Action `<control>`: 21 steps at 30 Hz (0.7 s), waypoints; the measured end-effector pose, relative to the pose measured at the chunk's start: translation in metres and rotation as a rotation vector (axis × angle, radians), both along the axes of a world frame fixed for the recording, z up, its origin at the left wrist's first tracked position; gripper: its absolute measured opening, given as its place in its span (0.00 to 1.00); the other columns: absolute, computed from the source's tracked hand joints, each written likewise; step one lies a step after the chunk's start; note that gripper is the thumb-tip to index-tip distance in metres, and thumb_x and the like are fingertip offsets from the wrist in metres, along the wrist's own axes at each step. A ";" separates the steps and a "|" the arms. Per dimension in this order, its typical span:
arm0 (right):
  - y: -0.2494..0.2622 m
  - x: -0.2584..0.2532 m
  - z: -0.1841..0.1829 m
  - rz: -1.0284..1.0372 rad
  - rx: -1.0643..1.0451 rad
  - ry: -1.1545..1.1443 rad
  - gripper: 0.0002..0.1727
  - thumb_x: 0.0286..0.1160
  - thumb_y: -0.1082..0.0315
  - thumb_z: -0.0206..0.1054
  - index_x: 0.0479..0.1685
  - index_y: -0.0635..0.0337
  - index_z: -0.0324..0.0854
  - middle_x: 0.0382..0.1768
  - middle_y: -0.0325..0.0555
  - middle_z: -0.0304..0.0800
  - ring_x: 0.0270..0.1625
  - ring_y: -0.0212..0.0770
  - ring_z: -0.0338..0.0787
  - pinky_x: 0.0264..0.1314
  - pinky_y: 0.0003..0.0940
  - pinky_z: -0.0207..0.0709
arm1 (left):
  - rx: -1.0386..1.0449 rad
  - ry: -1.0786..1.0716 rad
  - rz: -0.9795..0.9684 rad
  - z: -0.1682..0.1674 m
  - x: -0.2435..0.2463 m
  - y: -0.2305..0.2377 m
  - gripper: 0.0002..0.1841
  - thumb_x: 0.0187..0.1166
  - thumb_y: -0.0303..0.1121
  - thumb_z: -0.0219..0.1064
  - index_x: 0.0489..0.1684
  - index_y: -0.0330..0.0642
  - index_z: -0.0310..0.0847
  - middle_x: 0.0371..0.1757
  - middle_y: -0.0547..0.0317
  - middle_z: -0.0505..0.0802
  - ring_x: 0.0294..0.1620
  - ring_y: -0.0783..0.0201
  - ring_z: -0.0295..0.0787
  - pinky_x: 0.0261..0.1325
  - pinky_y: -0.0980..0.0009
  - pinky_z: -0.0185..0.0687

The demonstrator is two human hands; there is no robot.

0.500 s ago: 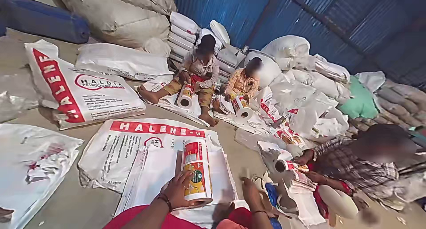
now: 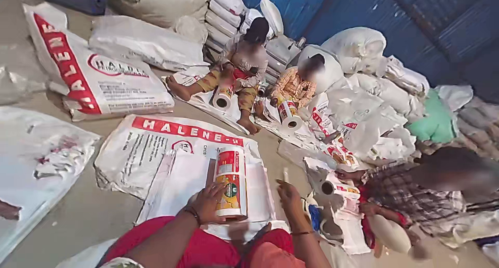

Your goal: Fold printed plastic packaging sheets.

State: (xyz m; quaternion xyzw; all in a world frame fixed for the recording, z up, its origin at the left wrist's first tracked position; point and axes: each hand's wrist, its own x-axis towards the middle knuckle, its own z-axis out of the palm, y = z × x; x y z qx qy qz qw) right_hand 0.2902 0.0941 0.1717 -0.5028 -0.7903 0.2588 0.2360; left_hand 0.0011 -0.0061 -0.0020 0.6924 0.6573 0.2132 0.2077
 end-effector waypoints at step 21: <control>0.057 0.070 -0.133 -0.393 -0.754 0.111 0.18 0.86 0.65 0.62 0.71 0.51 0.83 0.59 0.57 0.88 0.49 0.52 0.89 0.50 0.52 0.81 | 0.124 0.069 0.034 -0.006 0.007 0.011 0.62 0.40 0.67 0.85 0.86 0.44 0.70 0.91 0.47 0.68 0.93 0.41 0.56 0.89 0.49 0.62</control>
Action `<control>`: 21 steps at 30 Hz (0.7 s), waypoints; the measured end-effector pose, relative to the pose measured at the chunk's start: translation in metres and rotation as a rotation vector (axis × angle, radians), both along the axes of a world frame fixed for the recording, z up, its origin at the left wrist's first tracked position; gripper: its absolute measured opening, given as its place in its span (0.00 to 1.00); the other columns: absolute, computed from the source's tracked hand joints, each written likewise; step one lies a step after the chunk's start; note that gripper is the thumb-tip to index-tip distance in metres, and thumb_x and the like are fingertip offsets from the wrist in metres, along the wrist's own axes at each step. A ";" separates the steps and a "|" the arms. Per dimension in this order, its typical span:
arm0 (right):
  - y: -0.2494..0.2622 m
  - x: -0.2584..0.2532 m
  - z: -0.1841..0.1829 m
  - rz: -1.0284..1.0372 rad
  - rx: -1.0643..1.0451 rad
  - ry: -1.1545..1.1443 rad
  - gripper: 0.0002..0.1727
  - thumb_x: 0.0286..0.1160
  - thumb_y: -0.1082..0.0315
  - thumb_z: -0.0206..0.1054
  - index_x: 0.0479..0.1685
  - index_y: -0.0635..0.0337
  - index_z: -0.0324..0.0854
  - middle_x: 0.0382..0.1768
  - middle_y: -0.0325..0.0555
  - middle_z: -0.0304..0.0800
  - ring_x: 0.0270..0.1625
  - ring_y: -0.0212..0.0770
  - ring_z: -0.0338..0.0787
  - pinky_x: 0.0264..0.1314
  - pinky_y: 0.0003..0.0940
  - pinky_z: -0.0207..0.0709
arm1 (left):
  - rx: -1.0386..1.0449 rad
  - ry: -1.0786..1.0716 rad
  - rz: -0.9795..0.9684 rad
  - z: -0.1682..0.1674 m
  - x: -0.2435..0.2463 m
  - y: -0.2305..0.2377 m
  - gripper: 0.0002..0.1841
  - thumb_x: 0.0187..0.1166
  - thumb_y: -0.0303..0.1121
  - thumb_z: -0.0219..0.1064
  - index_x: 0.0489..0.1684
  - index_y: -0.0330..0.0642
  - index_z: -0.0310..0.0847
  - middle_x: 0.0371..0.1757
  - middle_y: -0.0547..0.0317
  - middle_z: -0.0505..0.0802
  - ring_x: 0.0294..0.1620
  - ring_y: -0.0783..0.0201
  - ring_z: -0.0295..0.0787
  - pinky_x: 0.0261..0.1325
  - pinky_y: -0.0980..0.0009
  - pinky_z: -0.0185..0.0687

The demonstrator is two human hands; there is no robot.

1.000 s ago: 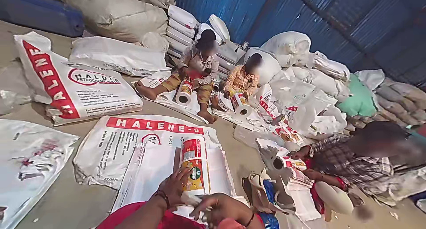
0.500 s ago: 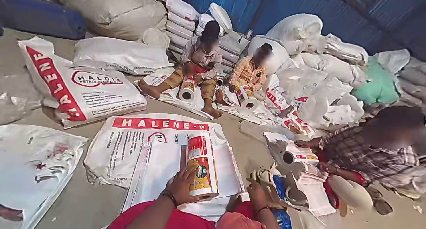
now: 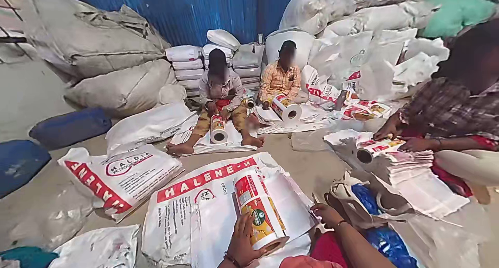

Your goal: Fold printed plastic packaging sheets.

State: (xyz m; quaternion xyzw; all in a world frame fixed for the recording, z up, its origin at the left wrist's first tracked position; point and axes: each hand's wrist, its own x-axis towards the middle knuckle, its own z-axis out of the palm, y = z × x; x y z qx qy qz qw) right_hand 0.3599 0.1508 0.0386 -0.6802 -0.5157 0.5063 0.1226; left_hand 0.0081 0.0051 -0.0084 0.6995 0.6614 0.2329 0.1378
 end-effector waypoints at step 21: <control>-0.005 0.002 -0.004 0.070 -0.016 0.100 0.16 0.84 0.64 0.64 0.66 0.56 0.83 0.52 0.53 0.88 0.46 0.46 0.88 0.50 0.47 0.81 | 0.009 0.069 0.005 -0.001 -0.004 -0.008 0.63 0.46 0.63 0.85 0.90 0.39 0.63 0.93 0.46 0.65 0.92 0.44 0.61 0.88 0.50 0.64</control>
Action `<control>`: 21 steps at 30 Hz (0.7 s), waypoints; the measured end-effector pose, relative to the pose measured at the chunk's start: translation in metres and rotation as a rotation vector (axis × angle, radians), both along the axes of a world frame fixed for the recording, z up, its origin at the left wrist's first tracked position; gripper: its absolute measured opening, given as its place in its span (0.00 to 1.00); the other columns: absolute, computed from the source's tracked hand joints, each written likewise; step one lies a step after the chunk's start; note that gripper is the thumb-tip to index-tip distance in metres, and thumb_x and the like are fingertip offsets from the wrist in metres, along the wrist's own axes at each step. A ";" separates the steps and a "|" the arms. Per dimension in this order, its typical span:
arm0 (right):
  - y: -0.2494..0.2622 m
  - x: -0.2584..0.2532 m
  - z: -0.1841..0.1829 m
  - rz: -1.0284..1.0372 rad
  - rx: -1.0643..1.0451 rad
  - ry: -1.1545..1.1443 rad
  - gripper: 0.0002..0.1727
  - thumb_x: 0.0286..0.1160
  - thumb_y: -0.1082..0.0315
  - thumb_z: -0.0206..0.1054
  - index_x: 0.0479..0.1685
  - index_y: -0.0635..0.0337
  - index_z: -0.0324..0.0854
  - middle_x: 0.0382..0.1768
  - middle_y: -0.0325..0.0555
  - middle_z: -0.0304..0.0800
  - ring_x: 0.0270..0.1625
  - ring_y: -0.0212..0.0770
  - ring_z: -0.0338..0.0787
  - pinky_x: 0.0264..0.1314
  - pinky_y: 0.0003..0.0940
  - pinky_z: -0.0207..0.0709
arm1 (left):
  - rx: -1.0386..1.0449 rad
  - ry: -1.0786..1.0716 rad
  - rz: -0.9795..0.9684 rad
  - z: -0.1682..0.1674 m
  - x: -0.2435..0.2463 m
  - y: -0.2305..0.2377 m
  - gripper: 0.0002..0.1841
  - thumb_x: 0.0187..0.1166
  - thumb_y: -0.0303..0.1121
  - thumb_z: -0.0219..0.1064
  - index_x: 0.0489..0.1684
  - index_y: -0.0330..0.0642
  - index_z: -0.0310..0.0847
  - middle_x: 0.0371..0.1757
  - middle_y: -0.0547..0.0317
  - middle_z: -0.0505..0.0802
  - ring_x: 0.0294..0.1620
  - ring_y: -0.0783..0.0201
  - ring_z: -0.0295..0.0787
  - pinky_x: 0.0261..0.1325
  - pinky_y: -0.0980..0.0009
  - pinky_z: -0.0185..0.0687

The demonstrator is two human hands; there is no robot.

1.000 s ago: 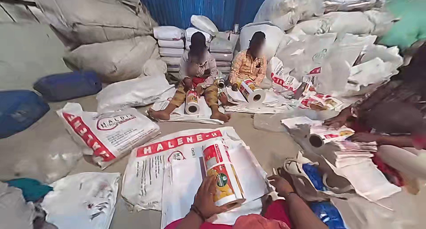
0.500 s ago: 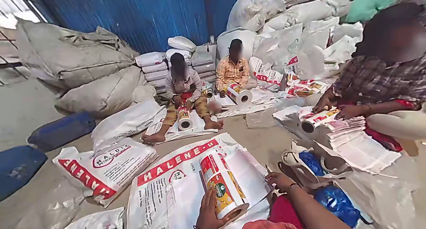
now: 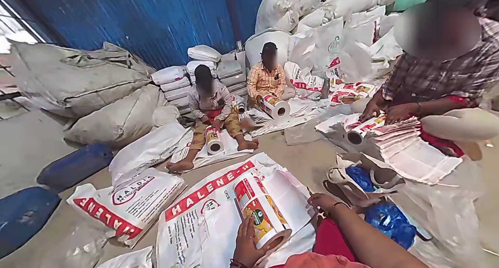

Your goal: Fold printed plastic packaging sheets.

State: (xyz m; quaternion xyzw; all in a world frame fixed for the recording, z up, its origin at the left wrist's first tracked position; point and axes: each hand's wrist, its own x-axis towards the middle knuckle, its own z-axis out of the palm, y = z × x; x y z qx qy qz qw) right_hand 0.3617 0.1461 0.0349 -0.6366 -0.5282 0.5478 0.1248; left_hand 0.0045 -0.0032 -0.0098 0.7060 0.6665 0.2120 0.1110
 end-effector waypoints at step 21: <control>0.004 0.001 -0.010 0.067 0.043 -0.033 0.16 0.87 0.62 0.62 0.65 0.59 0.84 0.49 0.53 0.88 0.44 0.44 0.86 0.50 0.47 0.80 | 0.012 0.027 -0.010 0.005 0.002 -0.001 0.62 0.50 0.67 0.81 0.89 0.35 0.64 0.90 0.40 0.69 0.89 0.40 0.65 0.87 0.48 0.65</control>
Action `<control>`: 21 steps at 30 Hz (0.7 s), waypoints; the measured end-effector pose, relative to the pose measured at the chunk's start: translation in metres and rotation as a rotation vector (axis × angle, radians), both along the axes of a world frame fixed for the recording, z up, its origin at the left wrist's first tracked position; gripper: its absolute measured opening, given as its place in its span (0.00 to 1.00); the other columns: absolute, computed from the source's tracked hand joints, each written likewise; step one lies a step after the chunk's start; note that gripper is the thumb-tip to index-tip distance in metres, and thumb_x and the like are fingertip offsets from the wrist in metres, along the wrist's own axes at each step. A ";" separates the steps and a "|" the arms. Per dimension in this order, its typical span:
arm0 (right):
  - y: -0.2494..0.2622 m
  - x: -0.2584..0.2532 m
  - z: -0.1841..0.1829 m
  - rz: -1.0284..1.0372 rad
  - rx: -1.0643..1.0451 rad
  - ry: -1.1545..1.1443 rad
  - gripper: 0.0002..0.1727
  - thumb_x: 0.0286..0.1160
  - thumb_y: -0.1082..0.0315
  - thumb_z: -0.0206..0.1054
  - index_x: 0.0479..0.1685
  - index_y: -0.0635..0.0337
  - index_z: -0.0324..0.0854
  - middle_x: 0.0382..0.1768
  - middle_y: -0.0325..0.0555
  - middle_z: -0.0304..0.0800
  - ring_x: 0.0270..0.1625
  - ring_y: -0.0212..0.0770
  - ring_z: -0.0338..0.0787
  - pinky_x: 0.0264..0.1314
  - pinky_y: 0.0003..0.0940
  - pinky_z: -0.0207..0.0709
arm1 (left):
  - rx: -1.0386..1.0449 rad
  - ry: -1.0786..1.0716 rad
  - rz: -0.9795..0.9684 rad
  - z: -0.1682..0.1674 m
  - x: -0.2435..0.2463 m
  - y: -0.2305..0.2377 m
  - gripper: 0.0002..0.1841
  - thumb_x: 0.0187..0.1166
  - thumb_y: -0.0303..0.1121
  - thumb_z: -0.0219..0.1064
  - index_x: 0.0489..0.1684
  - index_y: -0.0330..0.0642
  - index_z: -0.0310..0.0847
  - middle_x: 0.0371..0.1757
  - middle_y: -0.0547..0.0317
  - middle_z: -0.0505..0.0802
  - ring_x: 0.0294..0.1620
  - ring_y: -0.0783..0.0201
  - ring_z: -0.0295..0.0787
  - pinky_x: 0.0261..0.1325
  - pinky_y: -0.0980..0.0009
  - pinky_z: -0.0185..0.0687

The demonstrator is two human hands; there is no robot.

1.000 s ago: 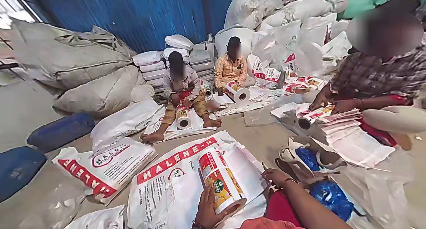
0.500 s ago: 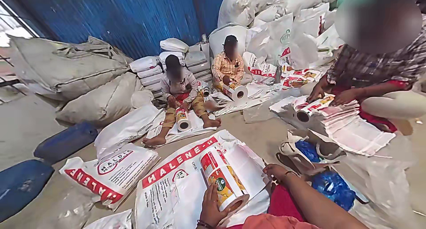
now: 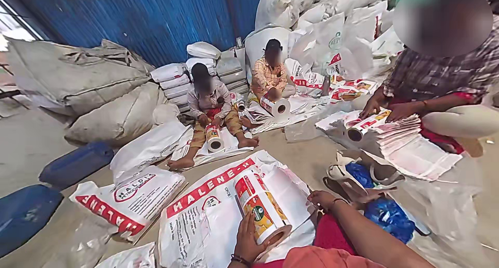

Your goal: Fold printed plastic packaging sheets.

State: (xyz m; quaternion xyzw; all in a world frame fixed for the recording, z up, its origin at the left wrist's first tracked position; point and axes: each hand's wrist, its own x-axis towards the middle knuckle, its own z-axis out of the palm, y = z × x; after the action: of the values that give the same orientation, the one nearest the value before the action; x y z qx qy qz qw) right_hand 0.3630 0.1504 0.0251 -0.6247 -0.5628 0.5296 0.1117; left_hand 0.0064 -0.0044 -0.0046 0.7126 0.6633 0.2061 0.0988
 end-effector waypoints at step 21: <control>-0.071 -0.155 0.035 0.465 0.491 -0.513 0.37 0.79 0.44 0.55 0.88 0.46 0.67 0.66 0.72 0.78 0.48 0.67 0.90 0.42 0.65 0.84 | 0.043 0.155 -0.110 -0.005 0.003 0.003 0.49 0.61 0.64 0.74 0.87 0.52 0.68 0.93 0.57 0.65 0.95 0.45 0.50 0.92 0.41 0.47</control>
State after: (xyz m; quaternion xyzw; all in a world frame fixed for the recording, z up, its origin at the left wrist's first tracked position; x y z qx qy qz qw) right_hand 0.2077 0.0792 0.0602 -0.5476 -0.8077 0.2183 -0.0091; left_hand 0.0098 -0.0014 -0.0097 0.7638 0.6242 0.1586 0.0430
